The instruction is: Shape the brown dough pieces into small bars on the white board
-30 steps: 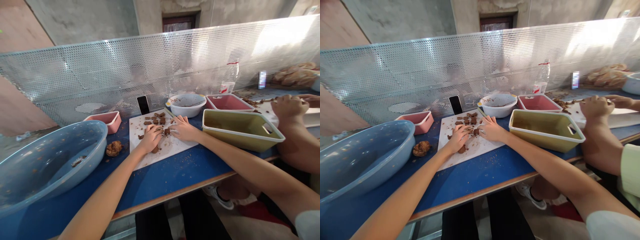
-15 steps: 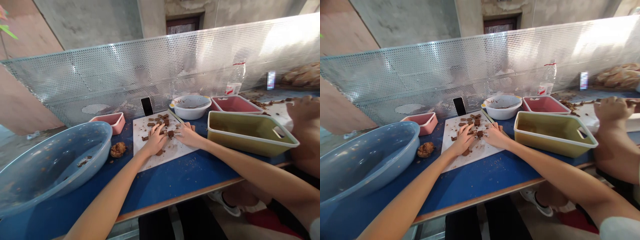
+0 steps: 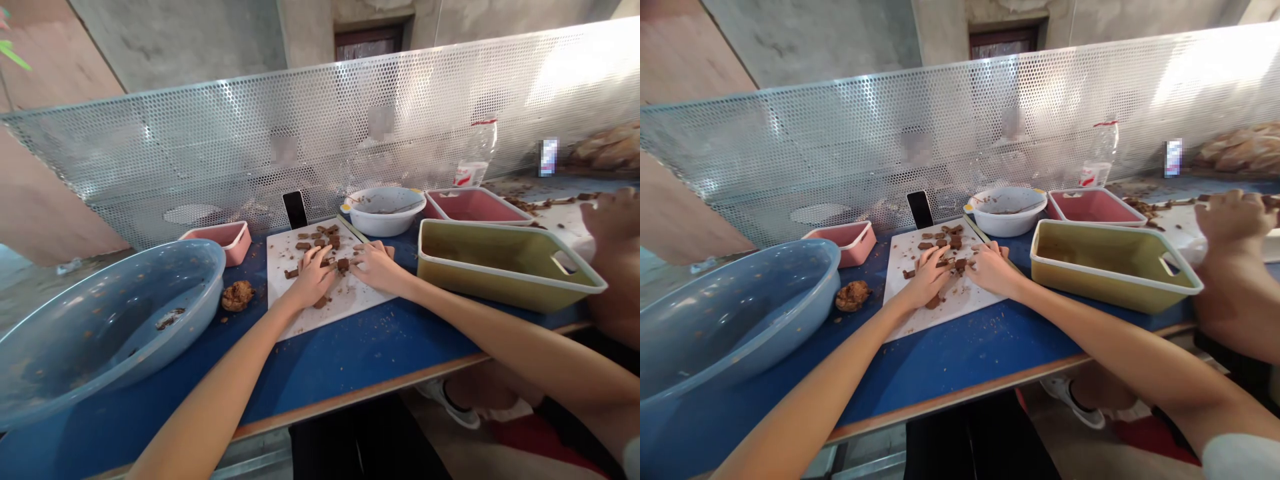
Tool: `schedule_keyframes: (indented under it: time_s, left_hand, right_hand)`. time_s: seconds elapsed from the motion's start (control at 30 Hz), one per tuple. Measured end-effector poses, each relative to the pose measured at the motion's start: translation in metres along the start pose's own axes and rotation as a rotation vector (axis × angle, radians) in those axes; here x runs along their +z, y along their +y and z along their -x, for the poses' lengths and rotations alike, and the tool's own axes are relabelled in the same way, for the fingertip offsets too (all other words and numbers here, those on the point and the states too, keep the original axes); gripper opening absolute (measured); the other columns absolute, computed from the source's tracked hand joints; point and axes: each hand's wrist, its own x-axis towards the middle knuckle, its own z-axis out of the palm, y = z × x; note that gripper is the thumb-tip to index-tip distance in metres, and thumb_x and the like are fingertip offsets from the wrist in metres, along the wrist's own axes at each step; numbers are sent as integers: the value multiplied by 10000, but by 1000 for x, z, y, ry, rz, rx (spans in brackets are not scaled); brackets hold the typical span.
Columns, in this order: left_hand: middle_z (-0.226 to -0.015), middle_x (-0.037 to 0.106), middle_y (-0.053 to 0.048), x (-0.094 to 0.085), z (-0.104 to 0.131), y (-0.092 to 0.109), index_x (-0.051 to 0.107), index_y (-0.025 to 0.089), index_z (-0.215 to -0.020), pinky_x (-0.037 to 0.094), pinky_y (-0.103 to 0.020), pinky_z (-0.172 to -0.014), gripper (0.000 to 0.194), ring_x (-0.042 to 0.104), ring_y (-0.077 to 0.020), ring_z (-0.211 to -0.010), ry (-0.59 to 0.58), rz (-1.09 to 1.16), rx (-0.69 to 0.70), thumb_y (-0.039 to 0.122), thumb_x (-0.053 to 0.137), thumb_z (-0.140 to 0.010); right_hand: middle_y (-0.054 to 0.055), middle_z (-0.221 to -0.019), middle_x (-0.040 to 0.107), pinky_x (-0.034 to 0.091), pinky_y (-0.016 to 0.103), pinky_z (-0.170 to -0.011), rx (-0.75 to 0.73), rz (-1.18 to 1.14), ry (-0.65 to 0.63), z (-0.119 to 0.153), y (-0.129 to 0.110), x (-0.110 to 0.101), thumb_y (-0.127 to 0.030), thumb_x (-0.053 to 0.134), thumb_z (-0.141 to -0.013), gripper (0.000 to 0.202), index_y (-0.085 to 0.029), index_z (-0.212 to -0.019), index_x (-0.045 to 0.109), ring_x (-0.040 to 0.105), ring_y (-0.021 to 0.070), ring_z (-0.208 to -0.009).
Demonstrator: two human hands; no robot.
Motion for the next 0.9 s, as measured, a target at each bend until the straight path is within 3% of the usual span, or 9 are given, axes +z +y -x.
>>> schedule_keyframes:
  time_s: [0.13, 0.37, 0.6, 0.9]
  left_hand:
    - [-1890, 299, -56, 1, 0, -1, 824, 272, -1306, 218, -719, -1403, 467, 226, -419, -1728, 5, -15, 5, 478, 424, -1182]
    - [-1861, 361, -76, 3, 0, -2, 825, 260, -1294, 255, -700, -1395, 446, 266, -402, -1712, 49, -17, 24, 454, 438, -1186]
    - [-1813, 431, -124, 3, 2, -3, 809, 222, -1361, 259, -721, -1380, 459, 287, -406, -1682, 108, -6, -24, 433, 446, -1175]
    - [-1761, 499, -104, 3, 2, 1, 860, 224, -1053, 280, -683, -1384, 396, 336, -391, -1656, 120, -6, 1, 366, 505, -1156]
  right_hand:
    - [151, -1375, 790, 477, 586, -1192, -36, -3, -5, 0, 0, 2, -322, 701, -993, 238, -256, -1078, 913, 616, 397, -1391]
    - [155, -1439, 751, 443, 625, -1103, 60, 89, 120, -2, 3, 5, -416, 722, -1002, 235, -262, -1006, 899, 550, 445, -1386]
    - [135, -1422, 729, 406, 596, -1063, 9, 126, 104, -6, 12, 3, -452, 747, -994, 250, -276, -1106, 886, 521, 435, -1344]
    - [133, -1405, 729, 399, 595, -1079, 11, 132, 63, -11, 12, 1, -452, 768, -982, 252, -283, -1126, 887, 525, 432, -1333]
